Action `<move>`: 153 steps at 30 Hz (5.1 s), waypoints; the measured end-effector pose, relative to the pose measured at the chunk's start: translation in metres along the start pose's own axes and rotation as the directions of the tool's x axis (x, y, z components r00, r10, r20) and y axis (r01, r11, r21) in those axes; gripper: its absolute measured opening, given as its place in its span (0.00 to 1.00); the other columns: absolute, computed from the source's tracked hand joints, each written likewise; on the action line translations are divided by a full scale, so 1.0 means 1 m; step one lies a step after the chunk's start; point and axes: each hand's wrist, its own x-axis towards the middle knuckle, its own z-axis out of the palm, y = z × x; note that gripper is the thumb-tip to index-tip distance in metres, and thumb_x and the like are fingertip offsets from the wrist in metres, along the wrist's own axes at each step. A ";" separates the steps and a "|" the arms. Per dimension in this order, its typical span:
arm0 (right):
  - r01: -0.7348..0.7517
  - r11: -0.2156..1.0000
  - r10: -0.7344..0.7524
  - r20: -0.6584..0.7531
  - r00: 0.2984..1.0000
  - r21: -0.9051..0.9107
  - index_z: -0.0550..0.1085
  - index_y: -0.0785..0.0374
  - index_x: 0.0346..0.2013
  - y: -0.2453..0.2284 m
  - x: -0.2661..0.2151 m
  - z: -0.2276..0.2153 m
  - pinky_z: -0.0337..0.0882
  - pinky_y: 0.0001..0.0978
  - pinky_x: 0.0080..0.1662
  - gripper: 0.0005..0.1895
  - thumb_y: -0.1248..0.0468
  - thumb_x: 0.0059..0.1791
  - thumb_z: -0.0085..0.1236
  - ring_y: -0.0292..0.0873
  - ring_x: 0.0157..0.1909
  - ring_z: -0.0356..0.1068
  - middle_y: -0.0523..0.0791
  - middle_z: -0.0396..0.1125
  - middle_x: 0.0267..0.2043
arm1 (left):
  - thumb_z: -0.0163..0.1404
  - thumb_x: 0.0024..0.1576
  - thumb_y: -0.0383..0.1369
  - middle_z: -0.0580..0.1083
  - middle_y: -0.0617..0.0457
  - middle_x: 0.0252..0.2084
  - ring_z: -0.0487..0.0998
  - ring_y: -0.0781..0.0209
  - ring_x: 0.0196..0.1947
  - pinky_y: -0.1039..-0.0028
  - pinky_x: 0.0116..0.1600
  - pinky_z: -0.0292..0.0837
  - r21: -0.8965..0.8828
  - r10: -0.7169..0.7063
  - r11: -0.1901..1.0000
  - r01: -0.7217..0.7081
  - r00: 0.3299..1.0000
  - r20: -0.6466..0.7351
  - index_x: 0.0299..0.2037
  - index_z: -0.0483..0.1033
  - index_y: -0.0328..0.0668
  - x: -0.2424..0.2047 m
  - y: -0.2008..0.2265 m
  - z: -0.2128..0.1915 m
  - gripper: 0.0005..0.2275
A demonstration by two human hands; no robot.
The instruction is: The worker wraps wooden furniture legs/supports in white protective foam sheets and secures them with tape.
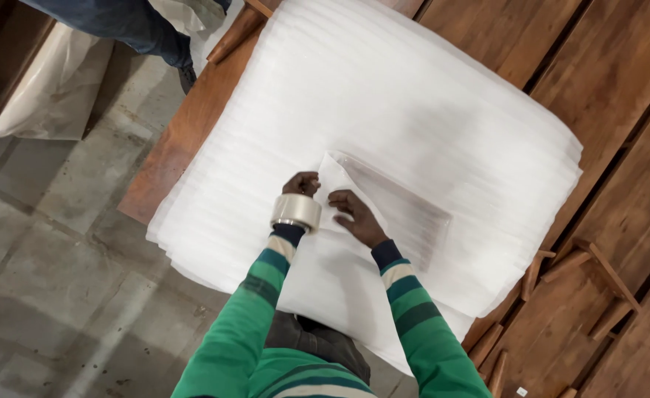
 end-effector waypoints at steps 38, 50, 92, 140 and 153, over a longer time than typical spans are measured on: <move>-0.284 0.620 0.289 -0.124 0.949 -0.731 0.71 0.68 0.60 -0.063 -0.005 -0.027 0.69 0.44 0.61 0.51 0.35 0.35 0.69 0.56 0.61 0.69 0.55 0.71 0.56 | 0.61 0.58 0.34 0.75 0.53 0.24 0.71 0.67 0.24 0.75 0.33 0.69 -0.210 -0.125 0.973 0.093 0.981 -0.147 0.31 0.80 0.28 0.037 -0.039 -0.018 0.12; -0.390 0.681 0.318 -0.228 0.920 -0.620 0.73 0.70 0.59 -0.025 -0.018 -0.041 0.68 0.44 0.61 0.48 0.33 0.40 0.66 0.59 0.62 0.69 0.58 0.70 0.58 | 0.46 0.64 0.32 0.70 0.42 0.63 0.73 0.46 0.59 0.63 0.62 0.71 0.480 0.206 0.875 -0.072 0.951 -0.232 0.66 0.69 0.38 -0.003 -0.040 0.011 0.20; -0.452 0.401 -0.280 -0.577 0.767 -0.797 0.74 0.59 0.53 0.098 -0.241 -0.161 0.63 0.45 0.52 0.21 0.71 0.46 0.53 0.47 0.49 0.67 0.45 0.69 0.47 | 0.57 0.52 0.32 0.62 0.45 0.71 0.55 0.45 0.74 0.52 0.75 0.46 0.494 0.005 0.233 -0.837 0.509 0.861 0.62 0.72 0.45 -0.045 -0.036 0.333 0.25; 0.145 0.920 0.368 -0.930 0.005 0.365 0.52 0.61 0.66 0.141 -0.288 -0.113 0.73 0.38 0.51 0.49 0.63 0.40 0.75 0.47 0.55 0.63 0.51 0.53 0.61 | 0.61 0.51 0.35 0.75 0.42 0.50 0.71 0.42 0.56 0.51 0.66 0.63 0.349 0.349 0.381 -0.856 0.482 0.803 0.48 0.83 0.40 -0.122 -0.054 0.304 0.15; 0.346 0.672 0.663 -0.740 0.112 0.655 0.63 0.67 0.37 0.156 -0.231 -0.093 0.69 0.30 0.30 0.17 0.62 0.53 0.62 0.39 0.32 0.66 0.46 0.64 0.30 | 0.59 0.52 0.33 0.78 0.49 0.42 0.74 0.50 0.49 0.62 0.53 0.73 0.418 0.289 0.698 -0.581 0.764 0.577 0.38 0.86 0.42 -0.130 -0.048 0.322 0.07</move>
